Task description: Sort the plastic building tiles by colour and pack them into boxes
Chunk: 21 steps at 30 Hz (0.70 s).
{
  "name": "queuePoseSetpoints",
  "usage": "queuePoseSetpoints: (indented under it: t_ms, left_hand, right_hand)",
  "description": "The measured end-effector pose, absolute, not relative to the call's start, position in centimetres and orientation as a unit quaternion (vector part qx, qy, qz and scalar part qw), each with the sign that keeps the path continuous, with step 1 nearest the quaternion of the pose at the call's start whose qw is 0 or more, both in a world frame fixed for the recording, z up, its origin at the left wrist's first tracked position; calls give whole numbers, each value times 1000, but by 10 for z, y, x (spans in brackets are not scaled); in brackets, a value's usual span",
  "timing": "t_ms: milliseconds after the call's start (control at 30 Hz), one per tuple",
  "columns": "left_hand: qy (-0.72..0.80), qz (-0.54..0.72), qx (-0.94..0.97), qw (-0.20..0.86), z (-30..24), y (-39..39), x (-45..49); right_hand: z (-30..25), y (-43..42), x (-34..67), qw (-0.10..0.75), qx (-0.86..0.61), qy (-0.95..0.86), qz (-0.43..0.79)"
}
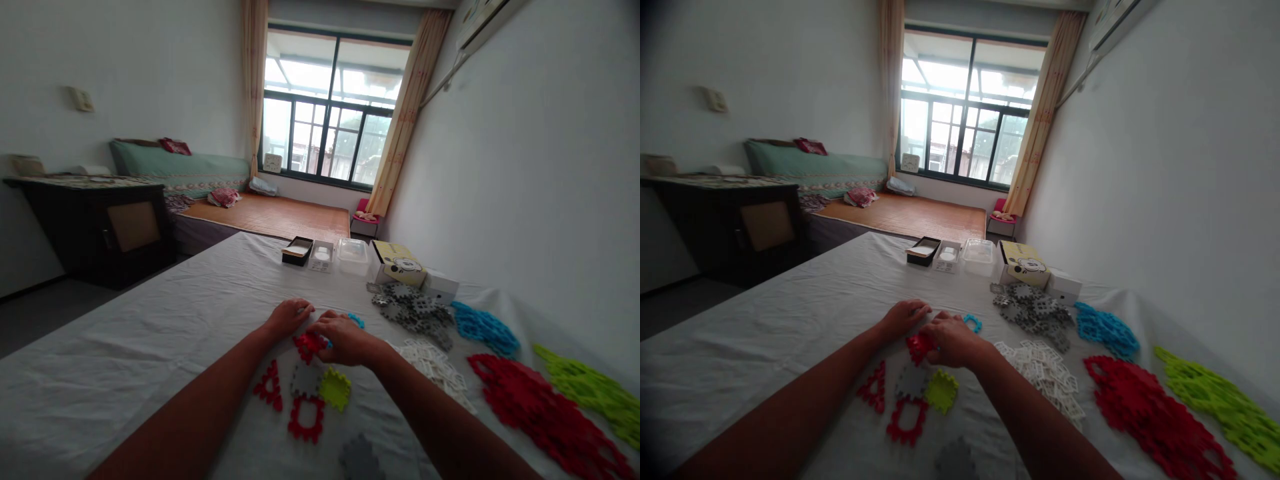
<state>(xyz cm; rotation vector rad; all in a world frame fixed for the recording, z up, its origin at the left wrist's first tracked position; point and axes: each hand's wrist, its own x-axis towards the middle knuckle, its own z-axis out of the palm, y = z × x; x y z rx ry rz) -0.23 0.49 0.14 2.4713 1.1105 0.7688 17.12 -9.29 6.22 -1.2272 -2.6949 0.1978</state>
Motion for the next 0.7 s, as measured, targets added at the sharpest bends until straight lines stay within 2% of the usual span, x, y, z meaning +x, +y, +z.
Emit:
queuePoseSetpoints:
  t_ms: [167,300,400,500,600,700]
  left_hand:
    - [390,262,868,158,2,7,-4]
    - [395,247,871,156,5,6,-3]
    - [391,242,876,147,8,4,-3]
    - [386,235,882,137,8,4,-2]
    - [386,231,884,130,8,4,-1]
    - [389,232,882,127,8,3,-1]
  right_hand:
    - [72,-130,207,242,-471,-846,60]
    - [73,-171,283,289,-581,-760,25]
    - [70,-209,367,274,-737,-613,-72]
    - [62,-247,449,197,-849,-460,-171]
    - [46,-274,506,130,-876,-440,-148]
    - [30,-285,530,132,-871,-466,-80]
